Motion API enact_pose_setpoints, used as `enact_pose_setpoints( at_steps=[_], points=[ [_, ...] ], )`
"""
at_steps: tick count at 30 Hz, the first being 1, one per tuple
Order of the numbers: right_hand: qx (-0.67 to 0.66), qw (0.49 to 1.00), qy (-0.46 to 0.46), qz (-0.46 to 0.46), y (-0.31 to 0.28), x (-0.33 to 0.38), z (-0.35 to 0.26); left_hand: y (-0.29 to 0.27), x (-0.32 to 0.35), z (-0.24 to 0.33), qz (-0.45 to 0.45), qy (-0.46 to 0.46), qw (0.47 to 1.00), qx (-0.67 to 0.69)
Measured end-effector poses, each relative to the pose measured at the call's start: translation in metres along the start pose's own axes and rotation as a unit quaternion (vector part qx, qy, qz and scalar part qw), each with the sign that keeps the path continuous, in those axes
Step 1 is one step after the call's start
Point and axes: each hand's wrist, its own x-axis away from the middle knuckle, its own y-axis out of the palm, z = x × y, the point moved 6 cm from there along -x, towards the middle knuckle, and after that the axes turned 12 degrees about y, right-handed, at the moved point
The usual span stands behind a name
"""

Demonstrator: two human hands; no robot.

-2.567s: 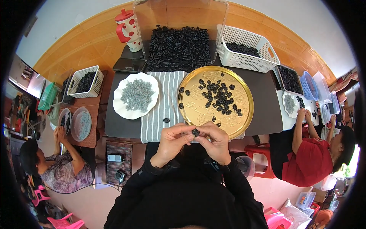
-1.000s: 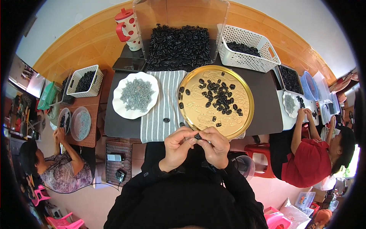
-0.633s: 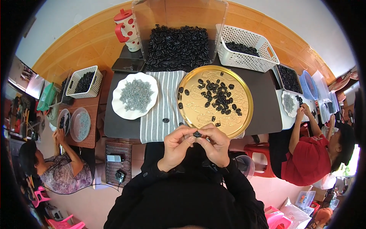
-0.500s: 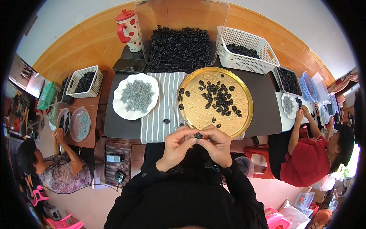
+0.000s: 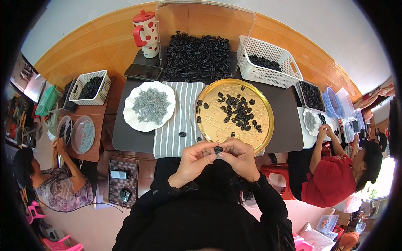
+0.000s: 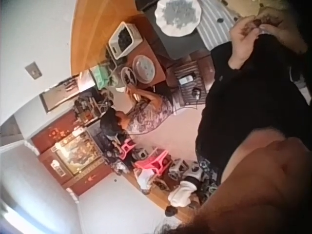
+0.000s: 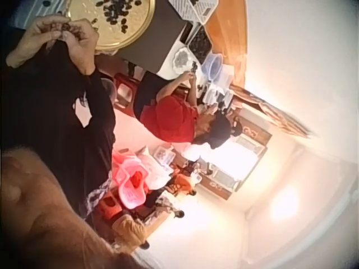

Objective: The person picks up a black plastic component and a metal pin from a tray, inserts the pin into the component, and places the assembled piece back onto the tray, repeating the process several times.

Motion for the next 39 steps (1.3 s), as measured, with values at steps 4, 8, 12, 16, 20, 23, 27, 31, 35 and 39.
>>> enact_pose_setpoints(
  at_steps=[4,8,12,16,20,23,27,31,35,39],
  points=[
    [0.001,1.000,-0.011,0.011,0.003,-0.001,-0.006,-0.001,-0.002,0.002,-0.004,0.011,1.000,-0.010],
    [0.048,0.999,0.006,0.009,-0.001,0.001,-0.009,0.000,-0.002,0.005,-0.001,0.006,1.000,-0.022],
    [0.046,0.990,0.122,-0.056,-0.032,-0.019,-0.013,-0.013,-0.001,0.002,0.023,-0.011,0.999,-0.045],
    [-0.168,0.974,-0.088,0.122,-0.124,-0.075,-0.103,-0.022,0.000,0.006,0.058,-0.001,0.996,-0.071],
    [-0.161,0.973,-0.010,0.164,-0.168,-0.105,-0.097,-0.026,0.004,0.010,0.064,-0.002,0.996,-0.065],
    [-0.018,0.993,0.060,0.103,-0.139,-0.097,-0.058,-0.037,0.009,0.017,0.083,0.001,0.994,-0.075],
    [0.259,0.964,0.038,0.050,-0.105,-0.075,-0.026,-0.057,0.012,0.021,0.104,0.018,0.984,-0.140],
    [0.476,0.878,-0.029,0.038,-0.085,-0.045,-0.037,-0.073,0.002,0.047,0.093,0.089,0.876,-0.465],
    [0.518,0.854,-0.052,0.026,-0.081,-0.043,-0.030,-0.061,-0.004,0.057,0.057,0.126,0.774,-0.618],
    [0.523,0.850,-0.062,0.028,-0.077,-0.047,-0.030,-0.046,-0.014,0.058,0.036,0.121,0.735,-0.666]
  ],
)
